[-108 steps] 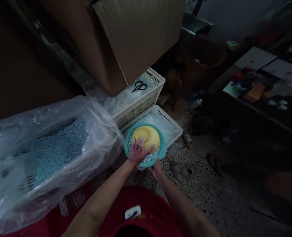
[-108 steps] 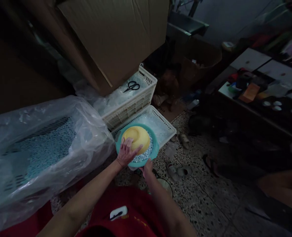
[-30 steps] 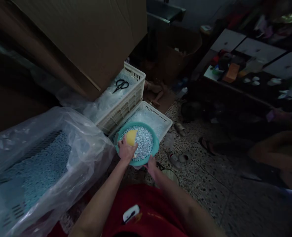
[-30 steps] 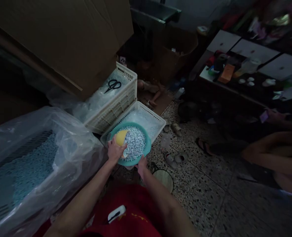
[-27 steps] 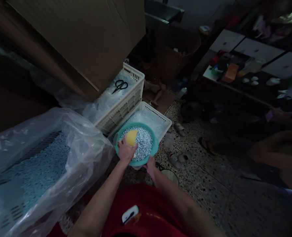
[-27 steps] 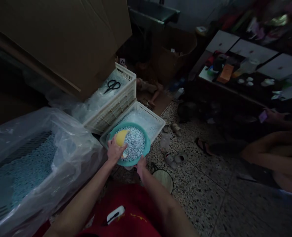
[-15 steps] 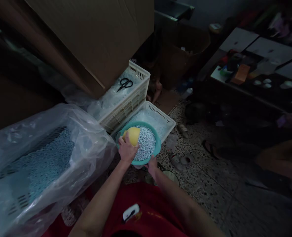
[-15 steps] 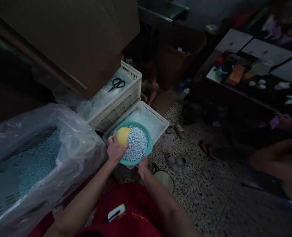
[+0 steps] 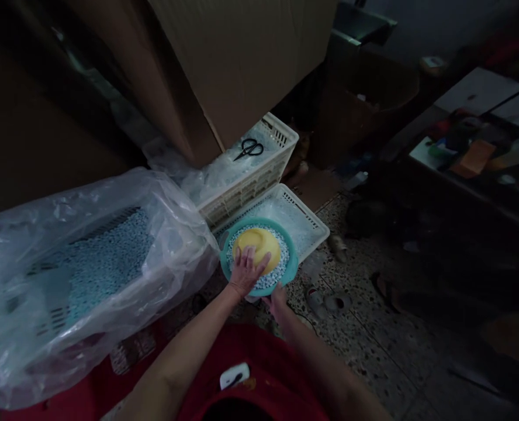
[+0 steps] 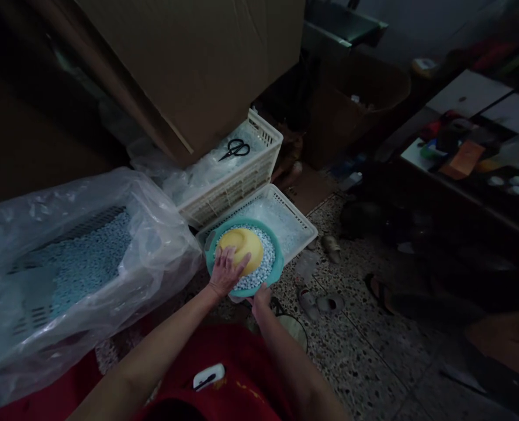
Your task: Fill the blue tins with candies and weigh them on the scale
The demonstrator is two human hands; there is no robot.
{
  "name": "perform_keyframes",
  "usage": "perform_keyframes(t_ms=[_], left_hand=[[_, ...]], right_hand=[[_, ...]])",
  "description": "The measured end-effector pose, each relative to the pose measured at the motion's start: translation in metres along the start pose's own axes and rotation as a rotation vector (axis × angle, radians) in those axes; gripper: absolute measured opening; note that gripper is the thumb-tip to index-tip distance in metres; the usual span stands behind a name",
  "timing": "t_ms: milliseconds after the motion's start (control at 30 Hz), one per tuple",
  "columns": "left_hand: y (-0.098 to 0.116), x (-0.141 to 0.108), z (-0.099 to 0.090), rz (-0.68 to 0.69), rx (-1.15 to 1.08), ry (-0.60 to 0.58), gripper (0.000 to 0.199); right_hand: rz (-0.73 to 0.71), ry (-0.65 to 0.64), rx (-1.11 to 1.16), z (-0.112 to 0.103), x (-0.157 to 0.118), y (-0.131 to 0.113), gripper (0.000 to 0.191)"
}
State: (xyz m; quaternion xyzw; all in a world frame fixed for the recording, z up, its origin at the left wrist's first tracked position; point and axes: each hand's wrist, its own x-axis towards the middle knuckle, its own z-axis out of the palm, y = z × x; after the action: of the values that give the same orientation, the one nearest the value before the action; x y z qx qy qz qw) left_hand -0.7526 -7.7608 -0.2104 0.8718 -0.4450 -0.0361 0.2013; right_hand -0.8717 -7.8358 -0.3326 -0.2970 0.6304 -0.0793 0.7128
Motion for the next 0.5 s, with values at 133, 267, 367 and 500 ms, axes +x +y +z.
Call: perform_keyframes(t_ms=[133, 267, 367, 500], left_hand=[[-0.003, 0.000, -0.009, 0.054, -0.076, -0.188, 0.035], [0.003, -0.009, -0.041, -0.024, -0.121, -0.183, 0.028], [0.001, -0.031, -0.091, -0.292, -0.035, 0.090, 0.037], [-0.020, -0.085, -0.188, -0.730, 0.149, 0.653, 0.097]], right_hand=[[0.009, -0.007, -0.016, 0.000, -0.007, -0.003, 0.036], [0.014, -0.020, -0.042, -0.001, -0.014, -0.007, 0.035], [0.019, -0.016, -0.076, -0.003, -0.017, -0.008, 0.037], [0.036, 0.021, -0.127, -0.004, -0.018, -0.009, 0.045]])
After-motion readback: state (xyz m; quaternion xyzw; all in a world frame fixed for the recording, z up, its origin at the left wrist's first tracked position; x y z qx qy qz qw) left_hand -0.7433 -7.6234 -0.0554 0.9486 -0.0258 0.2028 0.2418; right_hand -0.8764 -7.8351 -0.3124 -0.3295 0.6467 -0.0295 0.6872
